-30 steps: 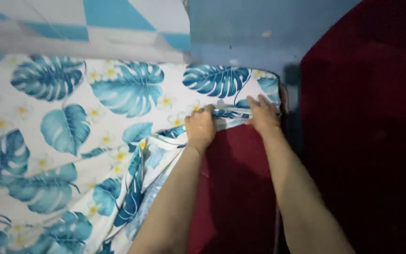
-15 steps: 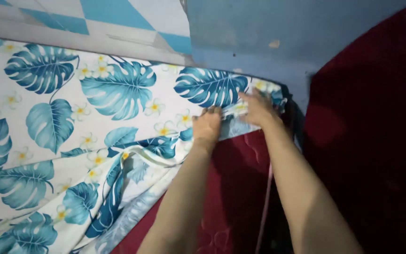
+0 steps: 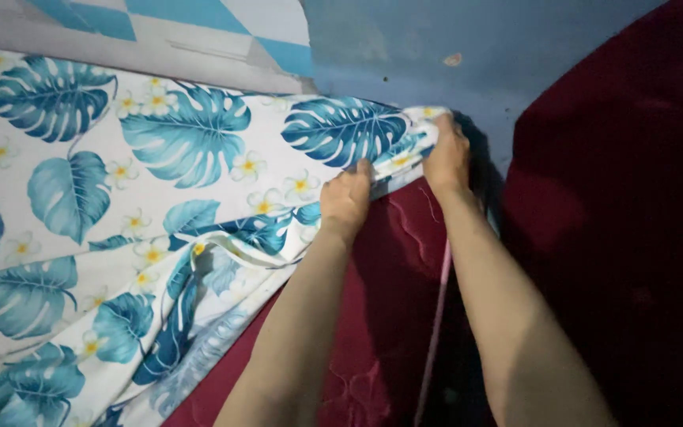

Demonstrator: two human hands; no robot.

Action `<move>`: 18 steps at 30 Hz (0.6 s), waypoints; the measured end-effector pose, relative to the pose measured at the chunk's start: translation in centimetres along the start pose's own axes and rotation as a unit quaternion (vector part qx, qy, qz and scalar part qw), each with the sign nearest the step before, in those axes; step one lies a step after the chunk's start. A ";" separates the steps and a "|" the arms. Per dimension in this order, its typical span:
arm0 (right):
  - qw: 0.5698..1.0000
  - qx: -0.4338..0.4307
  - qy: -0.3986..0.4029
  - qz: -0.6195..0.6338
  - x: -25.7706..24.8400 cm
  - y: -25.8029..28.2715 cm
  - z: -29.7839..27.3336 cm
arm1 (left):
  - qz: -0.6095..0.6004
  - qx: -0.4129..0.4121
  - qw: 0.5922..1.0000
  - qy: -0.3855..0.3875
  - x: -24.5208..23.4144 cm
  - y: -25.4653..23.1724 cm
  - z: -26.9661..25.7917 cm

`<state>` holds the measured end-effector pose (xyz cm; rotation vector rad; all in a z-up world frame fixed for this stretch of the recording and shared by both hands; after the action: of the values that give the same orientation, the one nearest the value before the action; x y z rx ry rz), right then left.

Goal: Removing plush toys, pillows, and a bolster from a bed, then stripping off the fitted floral bedsheet.

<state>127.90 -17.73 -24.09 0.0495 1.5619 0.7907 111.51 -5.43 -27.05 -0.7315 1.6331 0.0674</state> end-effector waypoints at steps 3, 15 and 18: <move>0.987 -0.071 -0.040 0.136 0.2 5.9 1.5 | -0.052 -0.021 0.998 -0.031 -1.7 2.7 0.5; 0.873 -0.061 0.337 0.347 12.0 13.4 -2.1 | -0.415 -0.060 0.884 -0.206 -4.9 12.7 0.2; 0.915 -0.020 0.125 0.383 12.4 10.3 -1.7 | -0.414 -0.106 0.876 -0.222 -6.3 15.3 -1.0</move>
<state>119.90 -4.87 -29.69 0.5797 1.7758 1.4880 103.20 8.92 -26.56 -1.4208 0.7847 -0.1949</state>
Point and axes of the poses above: each hand's wrist, its own z-axis towards the middle knuckle, its own x-axis out of the palm, y = z × x, the point moved 6 cm from there along z, towards the middle knuckle, and after that the axes turned 2 degrees about x, right-handed, at the moved point
